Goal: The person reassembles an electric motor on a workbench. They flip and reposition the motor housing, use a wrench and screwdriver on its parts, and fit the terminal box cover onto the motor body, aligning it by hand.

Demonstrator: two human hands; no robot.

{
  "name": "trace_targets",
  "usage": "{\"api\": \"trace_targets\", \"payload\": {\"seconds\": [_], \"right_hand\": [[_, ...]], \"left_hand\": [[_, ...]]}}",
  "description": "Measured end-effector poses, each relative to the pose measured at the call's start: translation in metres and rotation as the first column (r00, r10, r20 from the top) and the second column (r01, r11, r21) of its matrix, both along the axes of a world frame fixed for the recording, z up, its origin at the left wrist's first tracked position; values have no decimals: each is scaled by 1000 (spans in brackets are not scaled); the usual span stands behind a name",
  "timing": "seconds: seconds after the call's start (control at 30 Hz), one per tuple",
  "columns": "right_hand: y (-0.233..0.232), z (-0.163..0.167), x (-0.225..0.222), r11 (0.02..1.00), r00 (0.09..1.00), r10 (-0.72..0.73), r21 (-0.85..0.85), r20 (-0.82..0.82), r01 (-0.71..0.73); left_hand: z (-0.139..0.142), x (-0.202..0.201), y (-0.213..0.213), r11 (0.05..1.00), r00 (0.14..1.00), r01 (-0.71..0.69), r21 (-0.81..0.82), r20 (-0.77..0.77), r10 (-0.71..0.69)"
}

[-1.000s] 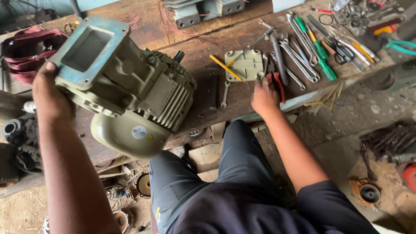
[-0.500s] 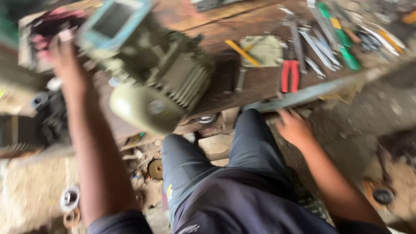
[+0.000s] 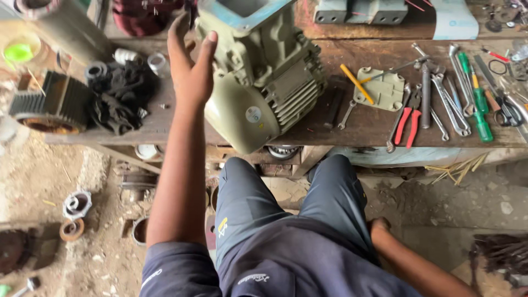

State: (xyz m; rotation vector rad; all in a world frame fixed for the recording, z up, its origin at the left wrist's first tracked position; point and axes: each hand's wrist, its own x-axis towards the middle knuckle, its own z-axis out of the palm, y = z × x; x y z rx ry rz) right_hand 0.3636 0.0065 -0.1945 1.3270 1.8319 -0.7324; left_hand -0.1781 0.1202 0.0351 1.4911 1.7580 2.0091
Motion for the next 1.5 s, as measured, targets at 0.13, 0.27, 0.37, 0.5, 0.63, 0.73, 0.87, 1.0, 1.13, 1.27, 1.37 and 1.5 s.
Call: {"api": "trace_targets", "payload": {"seconds": [0.13,0.27,0.37,0.5,0.63,0.73,0.87,1.0,1.13,1.27,1.37,1.5], "right_hand": [[2,26,-10,995,994,98,28,41,-99],[19,89,-57,935,936,341,74,90,-348],[55,160,-109,782,857,489,516,-162,-349],[101,270,-181,595,413,677,783,-609,181],[162,340,-272,332,161,907,897,-388,292],[200,340,-323,203,187,950,951,-250,235],[232,320,-334,94,192,970,962,-146,257],[239,305,-328,57,132,986,956,-99,286],[247,310,-328,130,175,970,965,-172,226],[266,320,-322,152,146,975,983,-166,105],[273,317,-319,131,97,985,984,-143,122],[275,312,-320,107,133,983,987,-123,120]], "left_hand": [[3,24,-25,999,996,-45,21,-78,46],[10,36,-18,1000,998,-10,2,-63,10],[14,33,3,999,1000,19,-26,-24,-20],[12,37,14,999,997,-18,28,70,16],[-1,53,-19,997,994,-76,-5,-79,75],[-12,59,-58,992,994,-89,-92,-75,83],[-24,36,-95,981,985,-157,-113,-83,148],[-50,26,-125,973,990,-138,-184,13,142],[-71,32,-132,966,988,-111,-232,82,133],[-83,76,-146,945,995,-73,-318,40,91],[-84,103,-154,917,992,-128,-377,-65,112],[-77,115,-148,899,976,-206,-387,-144,161]]}}
